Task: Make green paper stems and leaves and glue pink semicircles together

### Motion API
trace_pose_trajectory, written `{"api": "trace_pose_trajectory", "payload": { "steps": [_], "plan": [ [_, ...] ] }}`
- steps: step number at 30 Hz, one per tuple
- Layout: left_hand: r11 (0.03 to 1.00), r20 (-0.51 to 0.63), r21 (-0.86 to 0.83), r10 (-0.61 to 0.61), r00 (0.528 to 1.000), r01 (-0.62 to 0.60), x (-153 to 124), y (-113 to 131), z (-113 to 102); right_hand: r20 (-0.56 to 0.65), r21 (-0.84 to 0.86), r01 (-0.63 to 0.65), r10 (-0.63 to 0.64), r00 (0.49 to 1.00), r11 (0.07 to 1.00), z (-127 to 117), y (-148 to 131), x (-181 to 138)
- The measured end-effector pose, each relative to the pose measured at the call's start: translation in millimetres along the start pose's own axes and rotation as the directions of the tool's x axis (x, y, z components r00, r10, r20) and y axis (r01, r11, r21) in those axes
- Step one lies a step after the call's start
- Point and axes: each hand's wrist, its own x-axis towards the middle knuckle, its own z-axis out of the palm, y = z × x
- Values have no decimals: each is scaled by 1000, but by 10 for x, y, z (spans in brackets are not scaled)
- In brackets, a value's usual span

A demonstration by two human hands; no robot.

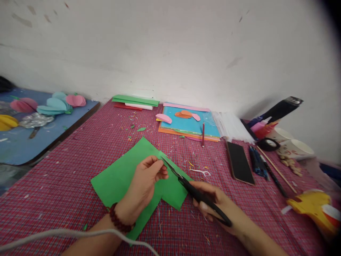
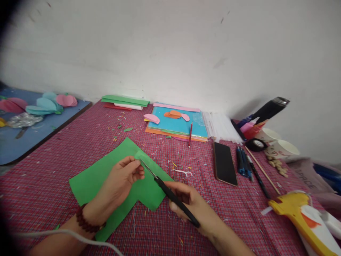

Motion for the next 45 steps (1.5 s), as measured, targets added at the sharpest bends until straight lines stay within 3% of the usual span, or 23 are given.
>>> {"api": "trace_pose_trajectory", "payload": {
  "steps": [5,24,45],
  "plan": [
    [998,65,68,-8,998,4,-3,-60,13,23,25,0,-1,1000,1000,-11,-22,-14],
    [999,106,30,-22,994,18,-24,-15,12,-31,65,4,-2,1000,998,83,-85,-37],
    [978,171,197,-97,980,63,38,55,-81,97,64,62,-68,993,996,-80,-66,-28]
  ]
}}
